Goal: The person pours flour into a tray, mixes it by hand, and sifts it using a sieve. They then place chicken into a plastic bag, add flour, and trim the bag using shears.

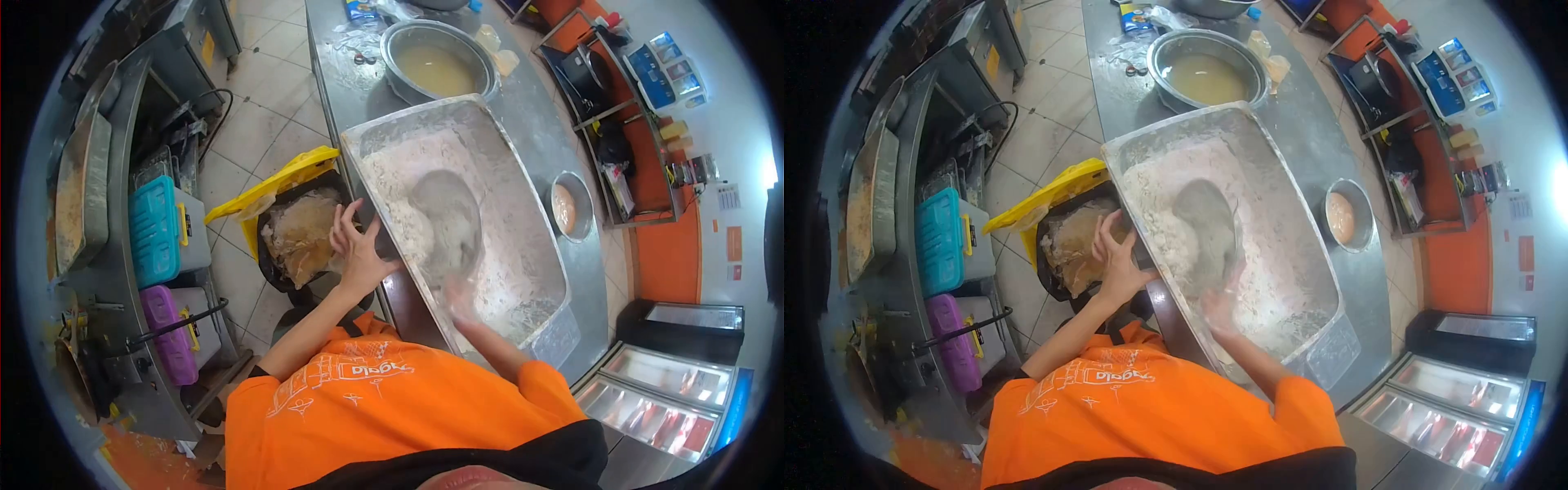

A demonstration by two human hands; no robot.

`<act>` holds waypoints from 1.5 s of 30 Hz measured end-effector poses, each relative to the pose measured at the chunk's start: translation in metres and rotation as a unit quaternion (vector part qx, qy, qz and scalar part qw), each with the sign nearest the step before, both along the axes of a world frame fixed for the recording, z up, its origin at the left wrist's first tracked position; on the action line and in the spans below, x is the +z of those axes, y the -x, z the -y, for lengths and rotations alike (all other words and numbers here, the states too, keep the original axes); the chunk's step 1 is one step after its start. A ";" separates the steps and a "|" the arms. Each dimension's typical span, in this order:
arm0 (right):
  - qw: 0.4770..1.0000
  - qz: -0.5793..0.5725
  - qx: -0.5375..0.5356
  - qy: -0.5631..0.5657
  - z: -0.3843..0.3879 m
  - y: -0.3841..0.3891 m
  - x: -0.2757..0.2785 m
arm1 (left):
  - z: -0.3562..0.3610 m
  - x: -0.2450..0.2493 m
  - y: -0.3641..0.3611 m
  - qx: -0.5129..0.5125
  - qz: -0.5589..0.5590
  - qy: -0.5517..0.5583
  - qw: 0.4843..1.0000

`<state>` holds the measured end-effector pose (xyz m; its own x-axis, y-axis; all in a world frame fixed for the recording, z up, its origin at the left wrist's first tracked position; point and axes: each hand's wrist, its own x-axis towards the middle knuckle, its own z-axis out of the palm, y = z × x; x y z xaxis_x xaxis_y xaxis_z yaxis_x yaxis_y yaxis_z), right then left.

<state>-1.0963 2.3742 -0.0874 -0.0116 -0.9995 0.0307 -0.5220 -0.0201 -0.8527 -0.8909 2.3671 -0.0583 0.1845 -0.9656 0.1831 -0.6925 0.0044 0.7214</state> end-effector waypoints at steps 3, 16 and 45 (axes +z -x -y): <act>0.994 0.111 -0.001 -0.019 0.043 -0.036 0.009 | 0.004 -0.001 -0.004 -0.007 -0.003 -0.005 1.000; 0.852 0.390 -0.036 -0.347 0.148 -0.025 -0.048 | 0.025 -0.005 -0.022 -0.056 0.010 -0.010 0.998; 0.911 0.287 -0.246 -0.165 0.053 0.019 0.013 | -0.486 -0.299 -0.299 0.272 -0.184 -0.575 0.749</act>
<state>-1.1155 2.3208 -0.0748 -0.3806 -0.8220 -0.4236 0.1355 0.4036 -0.9048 -0.5918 2.8527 -0.3573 0.4410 -0.2093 -0.8728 -0.1202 -0.9774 0.1737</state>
